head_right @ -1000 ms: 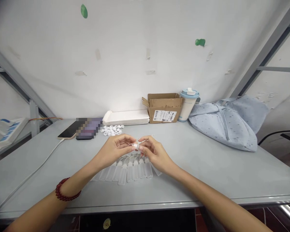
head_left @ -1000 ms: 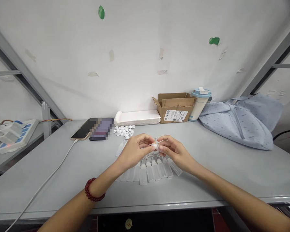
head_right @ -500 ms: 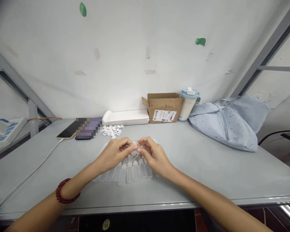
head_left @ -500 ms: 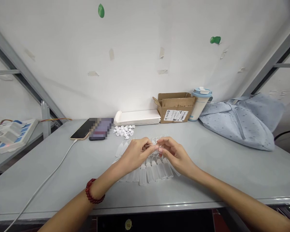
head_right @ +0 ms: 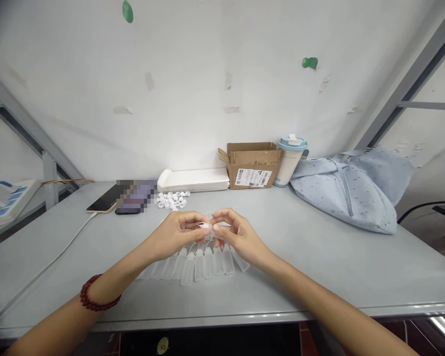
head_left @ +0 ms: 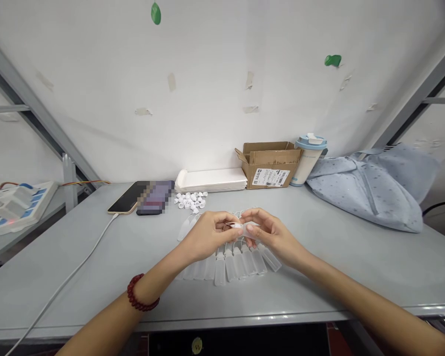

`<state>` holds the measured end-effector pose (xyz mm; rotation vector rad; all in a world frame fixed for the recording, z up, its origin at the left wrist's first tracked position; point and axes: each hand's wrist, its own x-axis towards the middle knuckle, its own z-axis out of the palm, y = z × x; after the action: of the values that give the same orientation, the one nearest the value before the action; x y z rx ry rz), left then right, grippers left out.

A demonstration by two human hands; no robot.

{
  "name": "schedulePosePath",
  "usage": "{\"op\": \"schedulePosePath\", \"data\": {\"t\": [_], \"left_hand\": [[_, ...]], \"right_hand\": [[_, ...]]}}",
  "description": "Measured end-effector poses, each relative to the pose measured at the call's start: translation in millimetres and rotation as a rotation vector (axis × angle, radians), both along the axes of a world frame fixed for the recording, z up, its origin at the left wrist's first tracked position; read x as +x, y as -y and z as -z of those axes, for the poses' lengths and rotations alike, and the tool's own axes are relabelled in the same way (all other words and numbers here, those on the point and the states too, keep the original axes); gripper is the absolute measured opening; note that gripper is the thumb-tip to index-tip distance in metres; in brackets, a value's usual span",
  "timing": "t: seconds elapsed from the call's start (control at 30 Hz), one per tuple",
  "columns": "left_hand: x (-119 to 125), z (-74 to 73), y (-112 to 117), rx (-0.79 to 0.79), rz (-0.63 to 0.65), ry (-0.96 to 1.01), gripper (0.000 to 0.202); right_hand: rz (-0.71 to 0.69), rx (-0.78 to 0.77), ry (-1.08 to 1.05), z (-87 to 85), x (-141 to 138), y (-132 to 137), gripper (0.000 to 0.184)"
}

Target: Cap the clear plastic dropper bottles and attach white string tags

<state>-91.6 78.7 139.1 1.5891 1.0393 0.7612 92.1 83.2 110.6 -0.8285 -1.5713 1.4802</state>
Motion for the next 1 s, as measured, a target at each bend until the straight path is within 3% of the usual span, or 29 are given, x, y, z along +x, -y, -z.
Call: {"op": "schedulePosePath", "data": {"t": [0.1, 0.2, 0.3, 0.43, 0.63, 0.83, 1.0], "left_hand": [[0, -2.0, -2, -0.001, -0.059, 0.042, 0.016], [0, -3.0, -3, -0.014, -0.100, 0.080, 0.019], [-2, -2.4, -5, -0.017, -0.070, 0.078, 0.023], [-5, -2.0, -5, -0.036, -0.010, -0.001, 0.032], [-5, -5.4, -2, 0.022, 0.038, -0.061, 0.029], [-1, -3.2, 3, 0.399, -0.033, -0.200, 0.017], [-2, -1.0, 2, 0.196, 0.006, -0.098, 0.027]], "right_hand": [[0.021, 0.102, 0.106, 1.9, 0, 0, 0.026], [0.127, 0.356, 0.271, 4.7, 1, -1, 0.022], [0.212, 0.580, 0.386, 6.3, 3, -1, 0.021], [0.259, 0.734, 0.406, 7.8, 4, 0, 0.022], [0.197, 0.715, 0.430, 9.7, 7, 0, 0.022], [0.144, 0.470, 0.350, 2.7, 5, 0, 0.029], [0.145, 0.532, 0.372, -0.1, 5, 1, 0.027]]}}
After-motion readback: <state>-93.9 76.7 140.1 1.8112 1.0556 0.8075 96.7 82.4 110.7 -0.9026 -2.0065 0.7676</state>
